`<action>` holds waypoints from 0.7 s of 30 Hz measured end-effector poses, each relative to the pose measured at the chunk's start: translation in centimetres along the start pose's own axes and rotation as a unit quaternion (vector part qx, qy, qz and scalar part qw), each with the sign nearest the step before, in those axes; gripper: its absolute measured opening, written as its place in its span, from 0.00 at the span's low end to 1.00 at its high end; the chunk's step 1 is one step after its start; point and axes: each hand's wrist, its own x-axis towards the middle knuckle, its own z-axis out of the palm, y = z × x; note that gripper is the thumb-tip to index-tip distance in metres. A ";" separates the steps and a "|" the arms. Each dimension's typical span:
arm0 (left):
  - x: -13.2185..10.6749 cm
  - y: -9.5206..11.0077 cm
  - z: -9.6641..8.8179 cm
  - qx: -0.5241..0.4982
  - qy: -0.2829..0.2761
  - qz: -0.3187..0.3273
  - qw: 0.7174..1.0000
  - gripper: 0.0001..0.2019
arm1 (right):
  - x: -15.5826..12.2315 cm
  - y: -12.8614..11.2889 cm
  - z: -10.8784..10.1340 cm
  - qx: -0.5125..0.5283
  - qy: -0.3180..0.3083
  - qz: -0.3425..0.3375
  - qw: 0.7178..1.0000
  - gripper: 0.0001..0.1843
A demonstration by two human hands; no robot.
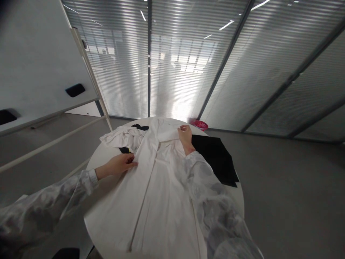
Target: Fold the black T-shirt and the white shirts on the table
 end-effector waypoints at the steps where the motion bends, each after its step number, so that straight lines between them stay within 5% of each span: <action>1: 0.0 0.0 -0.1 0.001 0.000 0.001 1.000 0.19 | 0.1 0.0 -0.2 0.002 0.008 0.005 1.000 0.18; 4: 0.0 0.2 -0.2 0.012 -0.002 0.003 1.000 0.19 | -0.1 0.4 -0.8 -0.010 0.006 0.009 1.000 0.26; 8: 0.2 0.1 -0.4 0.037 -0.020 -0.003 0.999 0.20 | -1.9 1.4 -1.9 -0.145 -0.048 -0.069 0.986 0.32; 15: 0.3 -0.4 -1.5 0.018 -0.080 -0.004 0.997 0.24 | -5.2 0.0 -3.1 -0.262 -0.082 -0.291 0.916 0.22; 21: -0.1 0.4 -2.8 -0.029 -0.154 -0.025 0.987 0.24 | -7.1 -0.2 -2.1 -0.342 -0.271 -0.280 0.855 0.30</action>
